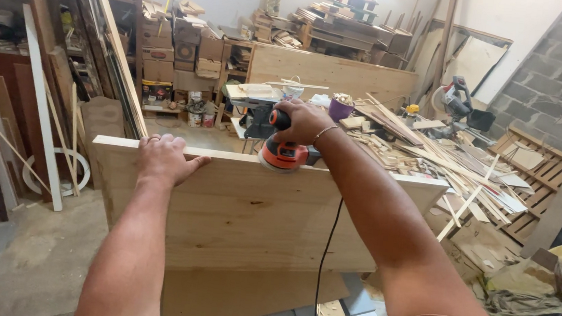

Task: Sanding the edges and surface of a large wooden panel using an orbital sander

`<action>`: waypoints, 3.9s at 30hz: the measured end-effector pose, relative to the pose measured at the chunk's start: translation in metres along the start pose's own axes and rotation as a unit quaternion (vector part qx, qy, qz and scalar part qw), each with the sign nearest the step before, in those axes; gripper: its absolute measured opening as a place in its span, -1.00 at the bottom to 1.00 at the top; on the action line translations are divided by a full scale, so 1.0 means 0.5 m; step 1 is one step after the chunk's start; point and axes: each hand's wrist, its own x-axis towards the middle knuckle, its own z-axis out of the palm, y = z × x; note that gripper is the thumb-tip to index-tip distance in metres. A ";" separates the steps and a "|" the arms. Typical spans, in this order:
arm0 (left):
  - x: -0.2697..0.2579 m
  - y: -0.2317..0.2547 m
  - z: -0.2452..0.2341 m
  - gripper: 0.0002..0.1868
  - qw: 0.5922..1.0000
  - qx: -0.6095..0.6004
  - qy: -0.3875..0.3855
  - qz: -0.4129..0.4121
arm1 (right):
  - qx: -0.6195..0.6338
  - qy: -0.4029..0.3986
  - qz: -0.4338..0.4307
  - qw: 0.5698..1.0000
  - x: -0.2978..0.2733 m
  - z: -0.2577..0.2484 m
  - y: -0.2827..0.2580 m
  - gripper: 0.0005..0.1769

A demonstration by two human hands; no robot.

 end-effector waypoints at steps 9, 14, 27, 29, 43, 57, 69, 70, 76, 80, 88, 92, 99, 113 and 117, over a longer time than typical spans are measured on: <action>0.006 0.003 0.003 -0.03 0.999 0.033 -0.004 -0.005 | -0.005 -0.019 0.055 0.998 -0.052 -0.007 0.144 -0.10; 0.017 -0.002 0.011 -0.02 0.999 0.038 0.001 -0.008 | -0.011 -0.020 0.087 0.996 -0.096 -0.019 0.221 -0.08; 0.031 -0.004 0.019 -0.03 0.998 0.057 0.000 -0.018 | -0.054 -0.012 0.148 0.987 -0.144 0.000 0.482 -0.13; 0.027 0.003 0.007 -0.02 0.998 0.053 0.003 -0.015 | -0.065 -0.016 0.146 0.987 -0.154 -0.003 0.511 -0.13; 0.034 0.009 -0.010 -0.04 0.990 0.125 -0.060 -0.027 | -0.012 -0.042 0.266 0.963 -0.251 -0.052 0.639 -0.17; 0.051 -0.003 0.020 -0.07 0.986 0.150 -0.053 -0.041 | -0.041 -0.050 0.304 0.950 -0.291 -0.065 0.730 -0.22; 0.065 0.000 0.019 -0.02 0.992 0.111 -0.047 -0.023 | -0.046 -0.024 0.227 0.972 -0.245 -0.033 0.685 -0.21; 0.062 0.002 0.020 -0.02 0.994 0.101 -0.038 -0.022 | -0.051 -0.022 0.217 0.975 -0.238 -0.029 0.675 -0.22; 0.060 0.003 0.019 -0.08 0.994 0.103 -0.026 -0.012 | -0.046 -0.007 0.164 0.985 -0.197 -0.019 0.592 -0.10; 0.054 0.011 0.016 -0.08 0.994 0.101 -0.032 -0.020 | -0.038 0.000 0.124 0.992 -0.168 -0.004 0.545 -0.12; 0.078 -0.015 0.065 -0.01 0.999 0.040 0.018 -0.017 | -0.041 0.039 0.079 0.995 -0.108 0.029 0.447 -0.05; 0.072 -0.006 0.051 -0.02 0.999 0.038 -0.001 -0.022 | -0.044 0.018 0.063 0.997 -0.079 0.026 0.353 -0.11; 0.054 0.002 0.043 -0.02 0.999 0.033 0.005 -0.019 | -0.046 0.009 0.036 0.998 -0.045 0.016 0.239 -0.10; 0.056 0.008 0.042 -0.03 1.000 0.011 0.013 -0.006 | -0.019 0.002 0.000 1.000 0.019 0.014 0.052 -0.15; 0.056 0.008 0.042 -0.10 0.999 0.035 -0.022 -0.010 | -0.019 0.013 -0.020 1.000 0.034 0.020 -0.004 -0.13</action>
